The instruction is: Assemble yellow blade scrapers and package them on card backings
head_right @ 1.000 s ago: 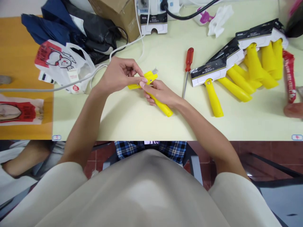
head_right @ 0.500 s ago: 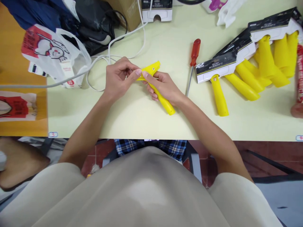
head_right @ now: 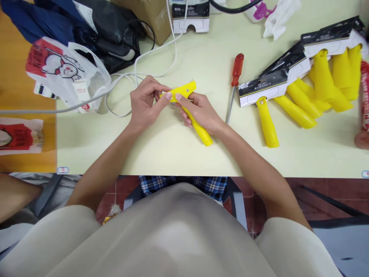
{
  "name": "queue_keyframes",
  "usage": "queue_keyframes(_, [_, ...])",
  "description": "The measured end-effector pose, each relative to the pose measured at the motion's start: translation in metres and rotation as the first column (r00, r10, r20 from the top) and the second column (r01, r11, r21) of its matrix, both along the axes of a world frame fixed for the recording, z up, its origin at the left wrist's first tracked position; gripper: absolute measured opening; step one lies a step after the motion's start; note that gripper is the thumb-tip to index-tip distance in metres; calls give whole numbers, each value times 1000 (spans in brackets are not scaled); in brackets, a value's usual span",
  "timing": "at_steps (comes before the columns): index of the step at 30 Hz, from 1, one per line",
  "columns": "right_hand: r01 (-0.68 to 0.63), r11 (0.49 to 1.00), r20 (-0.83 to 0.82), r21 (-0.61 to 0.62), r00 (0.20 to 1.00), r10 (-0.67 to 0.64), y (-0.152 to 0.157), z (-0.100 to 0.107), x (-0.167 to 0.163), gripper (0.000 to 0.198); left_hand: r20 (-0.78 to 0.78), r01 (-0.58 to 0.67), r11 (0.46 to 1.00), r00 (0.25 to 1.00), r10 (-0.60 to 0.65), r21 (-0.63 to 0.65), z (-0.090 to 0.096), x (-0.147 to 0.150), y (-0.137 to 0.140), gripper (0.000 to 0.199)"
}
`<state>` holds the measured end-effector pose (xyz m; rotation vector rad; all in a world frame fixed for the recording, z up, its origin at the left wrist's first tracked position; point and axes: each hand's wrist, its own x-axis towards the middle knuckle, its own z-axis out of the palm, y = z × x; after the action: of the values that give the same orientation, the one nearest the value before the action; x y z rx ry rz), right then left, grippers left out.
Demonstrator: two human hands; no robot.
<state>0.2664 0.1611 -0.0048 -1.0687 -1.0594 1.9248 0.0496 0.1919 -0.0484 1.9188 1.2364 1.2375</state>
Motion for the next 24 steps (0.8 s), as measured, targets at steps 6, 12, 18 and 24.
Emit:
queue_keyframes(6, [-10, 1000, -27, -3, 1000, 10, 1, -3, 1, 74, 49, 45, 998, 998, -46, 41, 0, -1, 3, 63])
queue_keyframes(12, [-21, 1000, -22, 9, 1000, 21, 1, -3, 1, 73, 71, 82, 995, 994, -86, 63, 3, -3, 3, 57])
queue_keyframes(18, [-50, 998, -19, 33, 999, 51, 1, -2, 0, 73, 29, 91, 993, 995, -93, 82, 0, -5, 5, 57])
queue_keyframes(24, [-70, 997, -26, 16, 997, 71, 1, 0, 2, 74, 58, 173, 968, 981, -186, 182, 4, -7, 4, 35])
